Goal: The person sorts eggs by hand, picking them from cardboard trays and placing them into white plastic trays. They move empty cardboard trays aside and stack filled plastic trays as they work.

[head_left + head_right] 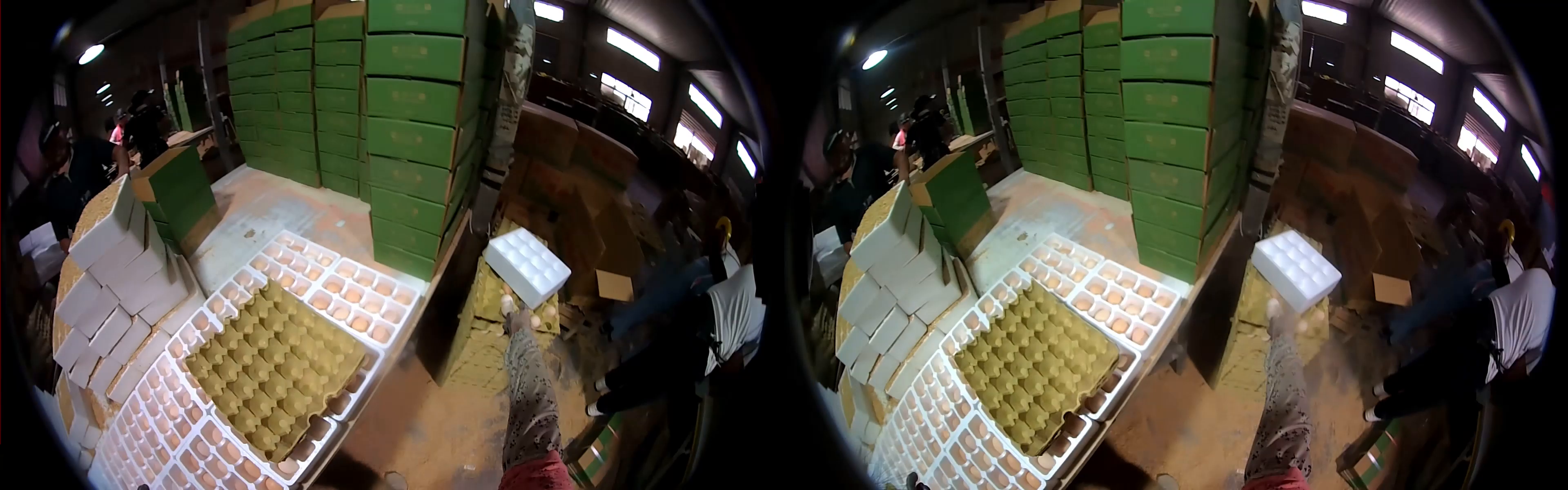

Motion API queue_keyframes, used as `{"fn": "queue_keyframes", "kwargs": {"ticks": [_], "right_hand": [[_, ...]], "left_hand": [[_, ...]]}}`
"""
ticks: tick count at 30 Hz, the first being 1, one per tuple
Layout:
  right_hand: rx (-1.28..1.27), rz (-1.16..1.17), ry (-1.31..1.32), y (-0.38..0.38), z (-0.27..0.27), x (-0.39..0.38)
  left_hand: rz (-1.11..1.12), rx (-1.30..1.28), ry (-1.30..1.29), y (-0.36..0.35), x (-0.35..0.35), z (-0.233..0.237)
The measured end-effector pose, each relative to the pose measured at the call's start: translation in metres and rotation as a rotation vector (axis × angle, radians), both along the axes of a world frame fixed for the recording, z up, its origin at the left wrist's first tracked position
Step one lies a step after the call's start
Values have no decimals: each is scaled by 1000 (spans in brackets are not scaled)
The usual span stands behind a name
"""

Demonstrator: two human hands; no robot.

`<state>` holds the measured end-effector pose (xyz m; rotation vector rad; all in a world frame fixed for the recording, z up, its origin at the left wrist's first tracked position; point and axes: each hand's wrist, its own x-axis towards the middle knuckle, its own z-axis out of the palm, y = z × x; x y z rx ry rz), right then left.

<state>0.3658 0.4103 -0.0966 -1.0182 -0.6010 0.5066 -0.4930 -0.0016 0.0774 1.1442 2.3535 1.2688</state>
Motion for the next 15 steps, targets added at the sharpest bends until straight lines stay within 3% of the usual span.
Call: {"fn": "queue_keyframes", "kwargs": {"ticks": [2, 3, 4, 5, 6, 7, 9, 11, 12, 13, 15], "right_hand": [[-248, 55, 423, 6, -37, 42], [-338, 64, 640, 4, -16, 35], [-522, 96, 192, -2, -3, 16], [-831, 18, -413, -18, 50, -33], [-1006, -152, -848, -35, 109, -86], [-991, -139, -865, -35, 118, -106], [-530, 186, -824, -34, 137, -173], [-223, 293, -1088, -60, 170, -262], [-149, 431, -1131, -81, 191, -313], [-71, 561, -1164, -108, 210, -361], [-58, 910, -1118, -178, 231, -455]], "left_hand": [[23, 14, -14, -7, 8, 3], [22, 13, -24, -11, 9, 6], [20, 13, -38, -17, 10, 8], [35, 26, -46, -25, 10, 9], [-5, 23, 87, -36, 8, 11], [-38, 14, 222, -52, 6, 13], [67, 40, 179, -83, -19, -10], [180, 154, 130, -150, -98, -85], [297, 89, 142, -140, -40, -24], [426, 55, 86, -150, -35, -5], [581, -33, 280, -203, -72, -20]]}}
